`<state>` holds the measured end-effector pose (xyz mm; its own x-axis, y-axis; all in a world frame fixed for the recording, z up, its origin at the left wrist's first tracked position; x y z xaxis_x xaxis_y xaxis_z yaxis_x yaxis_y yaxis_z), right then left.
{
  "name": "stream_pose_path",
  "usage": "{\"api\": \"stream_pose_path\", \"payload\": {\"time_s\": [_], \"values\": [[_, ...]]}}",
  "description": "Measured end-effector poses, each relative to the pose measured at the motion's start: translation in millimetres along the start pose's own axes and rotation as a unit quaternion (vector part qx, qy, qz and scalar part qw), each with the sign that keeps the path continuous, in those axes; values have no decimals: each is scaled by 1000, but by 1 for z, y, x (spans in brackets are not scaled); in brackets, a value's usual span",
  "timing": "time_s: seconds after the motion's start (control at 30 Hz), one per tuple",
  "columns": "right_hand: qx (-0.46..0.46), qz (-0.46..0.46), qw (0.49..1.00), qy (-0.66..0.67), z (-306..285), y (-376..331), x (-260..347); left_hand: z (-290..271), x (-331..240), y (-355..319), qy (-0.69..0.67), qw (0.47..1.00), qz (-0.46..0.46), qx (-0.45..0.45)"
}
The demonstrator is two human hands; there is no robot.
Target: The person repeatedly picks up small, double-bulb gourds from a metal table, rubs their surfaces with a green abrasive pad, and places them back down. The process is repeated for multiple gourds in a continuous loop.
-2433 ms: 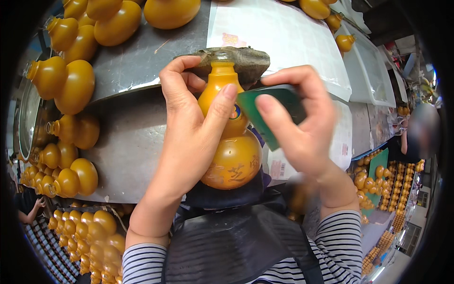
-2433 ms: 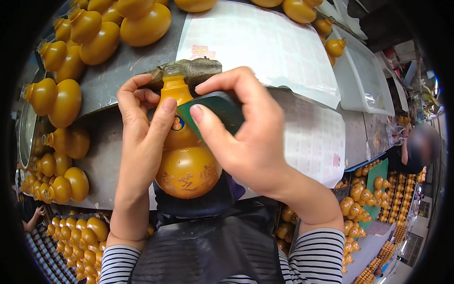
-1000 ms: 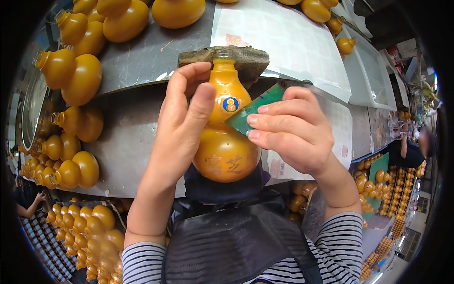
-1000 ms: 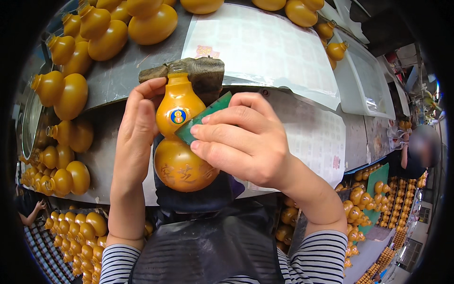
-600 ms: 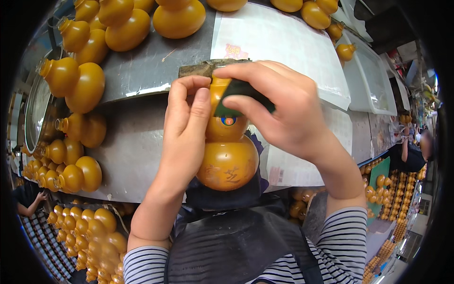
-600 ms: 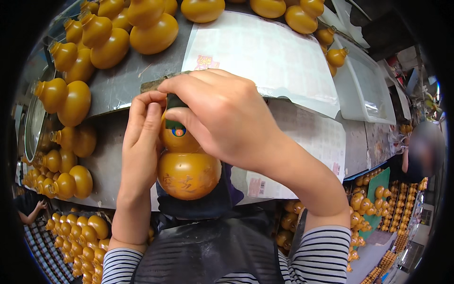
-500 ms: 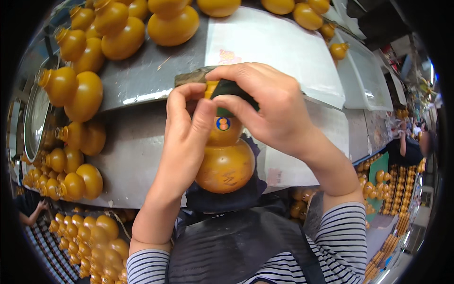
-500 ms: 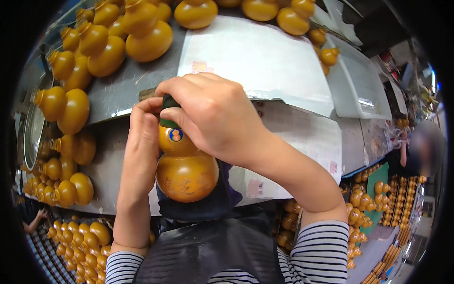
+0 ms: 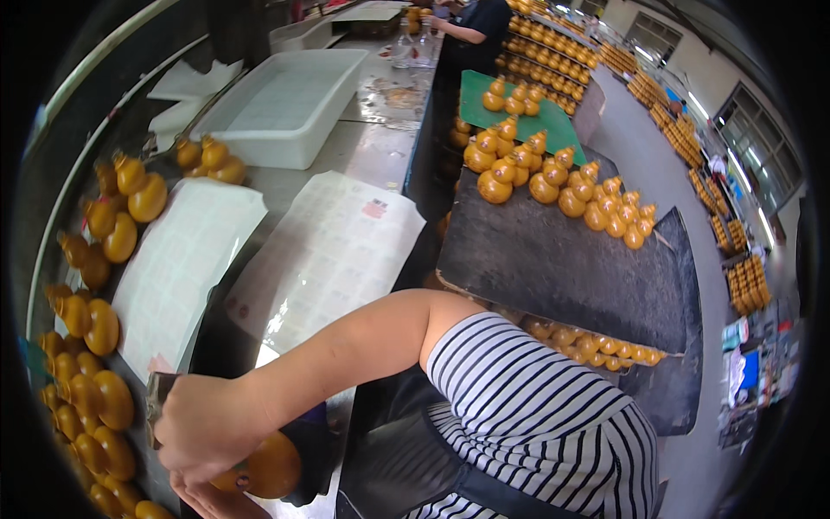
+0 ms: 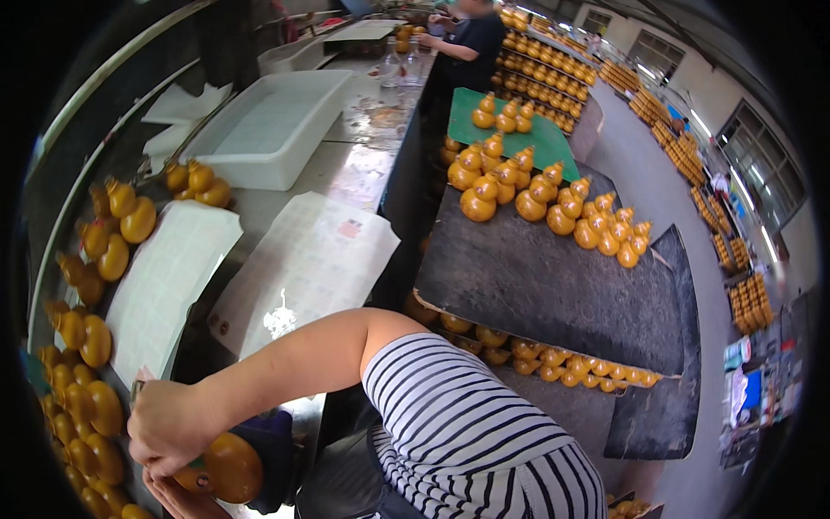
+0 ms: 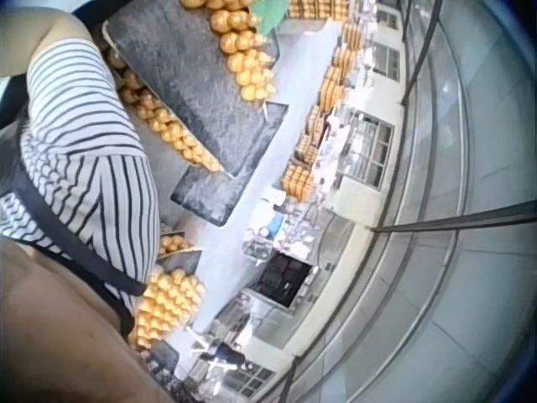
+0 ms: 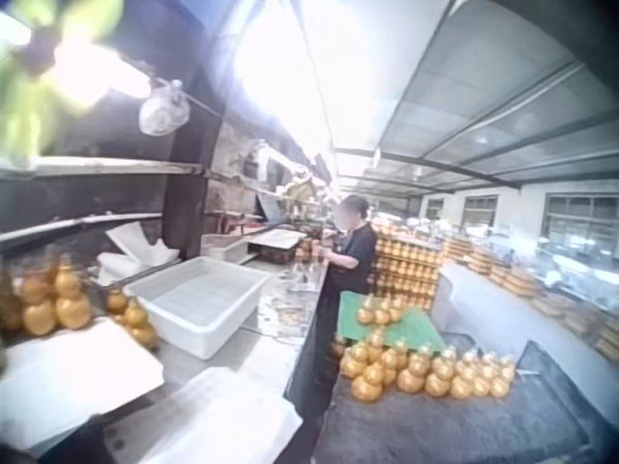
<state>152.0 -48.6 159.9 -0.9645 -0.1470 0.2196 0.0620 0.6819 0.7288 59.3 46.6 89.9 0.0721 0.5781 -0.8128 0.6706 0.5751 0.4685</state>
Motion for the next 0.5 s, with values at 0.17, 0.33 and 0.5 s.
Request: {"api": "stream_pose_path", "payload": {"time_s": [0.17, 0.33, 0.5], "values": [[-16, 85, 996, 37, -36, -61, -25, 23, -43, -1, -237, 968, -40, 79], [-72, 306, 946, -77, -222, -202, -46, 31, -41, 1, -200, 976, -45, 67], [-116, 603, 687, -388, -391, -438, -34, 58, -32, 2, -146, 977, -90, 123]]}}
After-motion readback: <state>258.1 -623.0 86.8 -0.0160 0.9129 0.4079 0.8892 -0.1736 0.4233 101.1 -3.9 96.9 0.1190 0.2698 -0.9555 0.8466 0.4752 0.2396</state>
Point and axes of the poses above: each hand's wrist, its own y-axis towards the middle knuckle, its own z-axis out of the palm, x = y × z, the point moved 9 cm from there along y, towards the middle knuckle, and after that the axes turned 4 degrees about -z, right-handed, at the moved point
